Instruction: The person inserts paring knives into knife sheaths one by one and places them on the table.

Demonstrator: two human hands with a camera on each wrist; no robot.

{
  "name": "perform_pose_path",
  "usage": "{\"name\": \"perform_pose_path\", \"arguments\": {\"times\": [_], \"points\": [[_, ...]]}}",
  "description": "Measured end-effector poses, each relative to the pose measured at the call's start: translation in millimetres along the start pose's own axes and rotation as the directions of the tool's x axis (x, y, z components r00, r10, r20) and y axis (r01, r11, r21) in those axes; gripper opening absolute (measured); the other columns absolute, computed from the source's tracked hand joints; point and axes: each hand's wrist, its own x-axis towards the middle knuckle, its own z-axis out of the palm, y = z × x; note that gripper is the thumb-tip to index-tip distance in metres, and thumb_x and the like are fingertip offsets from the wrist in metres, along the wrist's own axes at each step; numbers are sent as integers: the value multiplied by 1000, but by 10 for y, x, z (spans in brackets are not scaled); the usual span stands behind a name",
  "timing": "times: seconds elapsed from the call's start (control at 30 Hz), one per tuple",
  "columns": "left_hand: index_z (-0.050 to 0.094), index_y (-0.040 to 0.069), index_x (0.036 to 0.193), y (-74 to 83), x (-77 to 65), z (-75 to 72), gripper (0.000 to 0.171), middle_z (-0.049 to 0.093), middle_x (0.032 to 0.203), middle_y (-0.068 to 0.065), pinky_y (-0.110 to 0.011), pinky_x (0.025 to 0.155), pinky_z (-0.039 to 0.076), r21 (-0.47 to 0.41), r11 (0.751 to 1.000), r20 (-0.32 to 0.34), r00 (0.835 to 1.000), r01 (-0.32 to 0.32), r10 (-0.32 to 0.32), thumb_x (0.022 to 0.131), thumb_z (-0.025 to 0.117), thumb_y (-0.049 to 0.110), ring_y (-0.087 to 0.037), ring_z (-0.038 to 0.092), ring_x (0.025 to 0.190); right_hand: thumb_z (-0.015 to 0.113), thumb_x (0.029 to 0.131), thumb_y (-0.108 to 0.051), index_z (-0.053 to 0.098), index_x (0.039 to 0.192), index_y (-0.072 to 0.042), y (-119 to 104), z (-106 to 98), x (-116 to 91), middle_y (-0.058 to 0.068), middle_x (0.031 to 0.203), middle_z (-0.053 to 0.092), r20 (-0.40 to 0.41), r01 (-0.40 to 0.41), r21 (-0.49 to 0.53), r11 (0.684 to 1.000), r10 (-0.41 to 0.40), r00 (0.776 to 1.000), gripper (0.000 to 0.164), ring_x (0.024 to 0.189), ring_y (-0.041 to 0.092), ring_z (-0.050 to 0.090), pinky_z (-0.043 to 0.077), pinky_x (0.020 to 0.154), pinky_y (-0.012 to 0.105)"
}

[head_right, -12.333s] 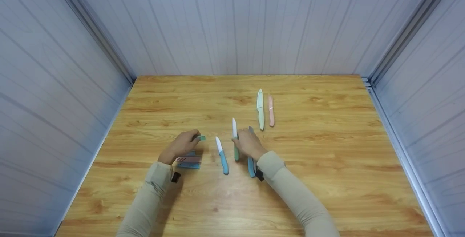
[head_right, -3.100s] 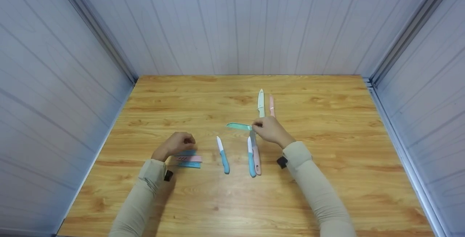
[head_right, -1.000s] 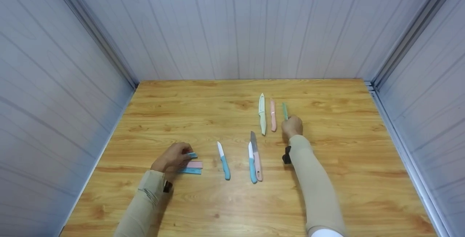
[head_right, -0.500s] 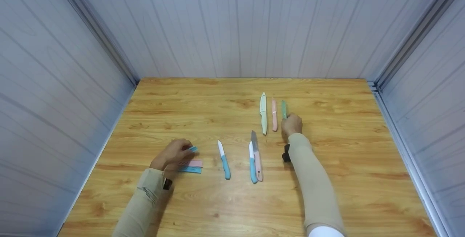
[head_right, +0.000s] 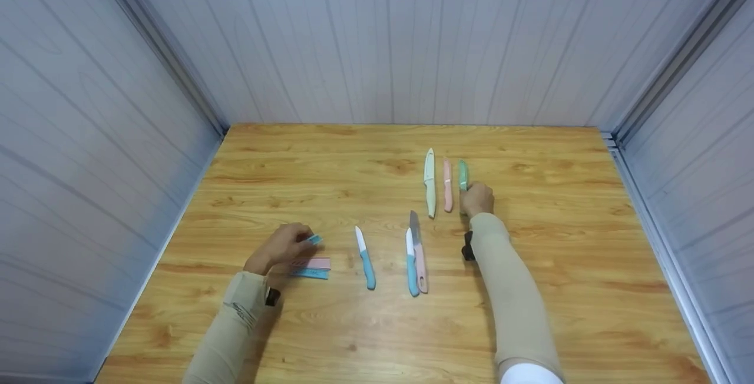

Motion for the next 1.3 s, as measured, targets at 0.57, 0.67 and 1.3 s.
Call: {"name": "perform_pose_path", "arguments": {"times": [0.57,0.67,1.3], "points": [[60,10,92,101,76,-114,10,52,81,0,-31,60,40,-25,998,-22,998,50,-51,88,52,16,-16,47,68,48,84,-15,57,91,3,-296,76,-393,19,84,58,-51,320,-12,947,-320,946,22,74,32,53,42,65,43],[59,10,94,116,83,-115,11,52,82,-1,-31,61,41,-34,998,-28,998,60,-61,88,51,15,-16,47,69,50,84,-14,57,88,2,-380,160,-531,15,78,57,-14,366,-21,930,-367,930,18,70,28,53,42,61,39],[52,8,96,226,81,-106,11,51,83,-2,-33,63,40,-99,994,-56,997,53,-59,92,44,14,-17,47,71,53,87,-21,59,85,-5,-757,544,-1238,3,64,54,191,429,24,903,-426,885,17,47,14,48,39,42,27]]}}
